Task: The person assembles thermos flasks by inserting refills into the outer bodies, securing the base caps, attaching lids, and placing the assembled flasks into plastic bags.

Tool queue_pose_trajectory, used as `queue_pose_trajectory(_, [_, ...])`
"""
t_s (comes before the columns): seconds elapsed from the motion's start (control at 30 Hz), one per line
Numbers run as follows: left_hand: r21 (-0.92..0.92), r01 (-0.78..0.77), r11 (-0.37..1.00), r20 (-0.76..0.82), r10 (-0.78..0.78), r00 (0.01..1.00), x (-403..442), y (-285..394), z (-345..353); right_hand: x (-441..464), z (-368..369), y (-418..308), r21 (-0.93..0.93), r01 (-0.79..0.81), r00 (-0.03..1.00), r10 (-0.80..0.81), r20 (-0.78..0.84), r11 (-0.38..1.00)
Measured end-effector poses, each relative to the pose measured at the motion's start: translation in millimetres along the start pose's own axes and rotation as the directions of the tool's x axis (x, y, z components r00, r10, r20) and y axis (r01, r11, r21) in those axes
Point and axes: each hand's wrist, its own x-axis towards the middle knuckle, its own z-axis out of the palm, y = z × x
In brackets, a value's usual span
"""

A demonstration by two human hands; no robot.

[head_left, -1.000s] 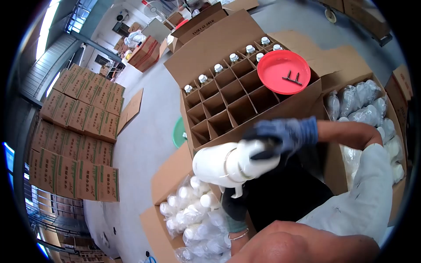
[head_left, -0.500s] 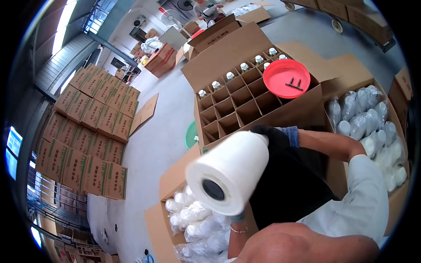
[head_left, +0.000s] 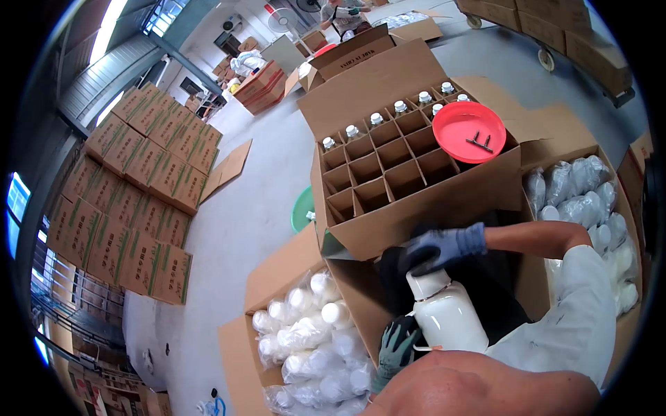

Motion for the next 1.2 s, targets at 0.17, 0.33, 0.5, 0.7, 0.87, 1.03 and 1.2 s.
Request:
queue_pose_trajectory(0.17, [-0.596,0.440,0.672,-0.043,-0.573,0.818,32.1,28.0,-27.3,4.4,-83.0,-40.5,0.328,0.215,0.799,0.027,-0.601,0.920])
queue_pose_trajectory(0.33, [-0.288,0.499,0.817,0.032,-0.513,0.858,36.5,25.8,-4.8,-21.0,-107.4,-57.2,-0.208,-0.203,0.706,-0.004,-0.708,0.957])
queue_pose_trajectory(0.5, [-0.383,0.454,0.804,-0.026,-0.501,0.865,30.9,15.7,-11.1,-40.0,-108.8,-45.9,-0.370,-0.376,0.806,0.103,-0.583,0.850])
queue_pose_trajectory(0.7, [-0.379,0.478,0.793,-0.155,-0.563,0.812,18.5,-11.2,-14.1,-41.7,-89.8,-52.6,-0.426,-0.405,0.839,0.145,-0.524,0.809])
queue_pose_trajectory(0.87, [-0.420,0.691,0.588,-0.223,-0.805,0.550,-10.6,-56.0,-46.5,-39.3,-79.4,-57.8,-0.388,-0.459,0.816,0.207,-0.540,0.799])
queue_pose_trajectory(1.03, [0.255,0.942,0.219,-0.610,-0.719,0.333,-98.6,-206.6,-67.9,-17.5,-77.8,-60.3,-0.382,-0.428,0.830,0.190,-0.524,0.819])
queue_pose_trajectory(1.2, [0.646,0.752,-0.129,-0.435,-0.872,0.224,-150.3,-274.5,-80.9,45.7,-75.4,-61.7,-0.322,-0.298,0.870,0.117,-0.479,0.899])
